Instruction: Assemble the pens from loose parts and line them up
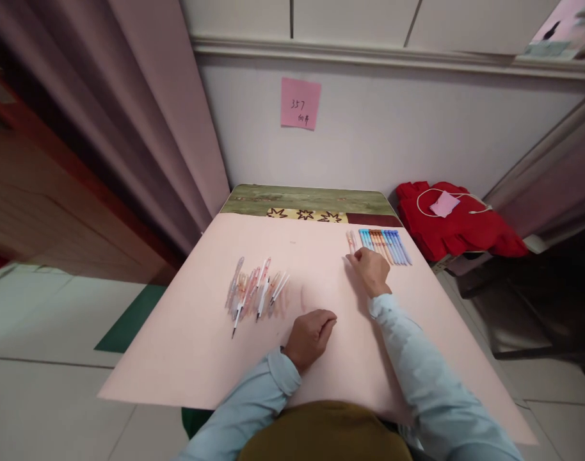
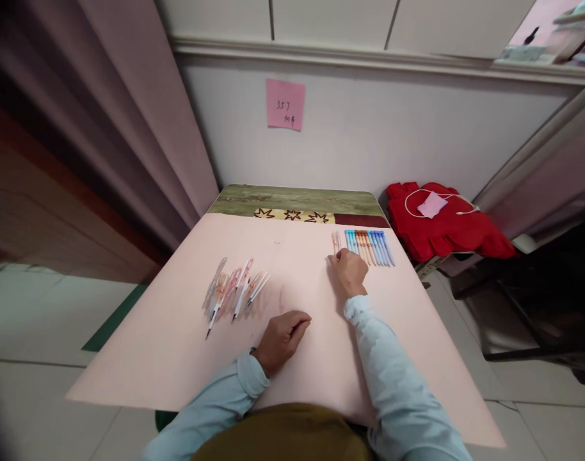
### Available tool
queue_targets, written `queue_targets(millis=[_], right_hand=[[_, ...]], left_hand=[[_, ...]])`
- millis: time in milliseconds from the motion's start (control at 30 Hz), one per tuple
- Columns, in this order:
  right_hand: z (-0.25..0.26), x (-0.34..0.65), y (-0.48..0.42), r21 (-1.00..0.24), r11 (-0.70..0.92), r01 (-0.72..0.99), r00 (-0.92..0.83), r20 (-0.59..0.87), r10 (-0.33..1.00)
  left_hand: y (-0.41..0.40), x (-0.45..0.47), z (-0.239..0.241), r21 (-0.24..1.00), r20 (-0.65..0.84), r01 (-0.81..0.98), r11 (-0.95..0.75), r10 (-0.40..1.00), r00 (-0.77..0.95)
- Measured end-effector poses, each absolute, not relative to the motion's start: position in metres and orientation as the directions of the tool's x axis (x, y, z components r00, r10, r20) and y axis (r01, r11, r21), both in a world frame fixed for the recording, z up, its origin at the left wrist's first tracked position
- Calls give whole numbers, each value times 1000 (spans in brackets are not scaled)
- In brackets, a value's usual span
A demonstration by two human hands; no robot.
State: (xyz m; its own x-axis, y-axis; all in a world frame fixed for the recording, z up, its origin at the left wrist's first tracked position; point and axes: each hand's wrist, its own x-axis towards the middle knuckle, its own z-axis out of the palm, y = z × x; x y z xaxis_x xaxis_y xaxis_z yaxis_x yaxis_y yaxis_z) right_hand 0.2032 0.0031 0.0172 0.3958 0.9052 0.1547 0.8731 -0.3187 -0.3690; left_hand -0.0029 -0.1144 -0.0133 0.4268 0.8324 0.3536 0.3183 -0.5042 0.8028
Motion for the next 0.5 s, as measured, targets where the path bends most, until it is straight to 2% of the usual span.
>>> queue_targets(millis=[100, 167, 233, 367, 500], right_hand=[[14, 182, -27, -595, -169, 786, 327, 168, 930], [4, 165, -46, -766, -71, 639, 233, 105, 967], [-7, 151, -60, -852, -68, 520, 188, 37, 981], [-21, 138, -73, -835, 6, 551, 172, 121, 978], [-22, 140, -73, -805, 48, 591, 144, 164, 976]], left_hand=[[-114, -3, -13, 801, 348, 327, -502, 834, 429], [-115, -3, -13, 795, 338, 343, -500, 835, 434], [-116, -1, -13, 800, 328, 348, -490, 841, 429], [-117, 1, -9, 850, 309, 328, -412, 894, 324], [-99, -26, 9, 908, 243, 335, -251, 968, 65]])
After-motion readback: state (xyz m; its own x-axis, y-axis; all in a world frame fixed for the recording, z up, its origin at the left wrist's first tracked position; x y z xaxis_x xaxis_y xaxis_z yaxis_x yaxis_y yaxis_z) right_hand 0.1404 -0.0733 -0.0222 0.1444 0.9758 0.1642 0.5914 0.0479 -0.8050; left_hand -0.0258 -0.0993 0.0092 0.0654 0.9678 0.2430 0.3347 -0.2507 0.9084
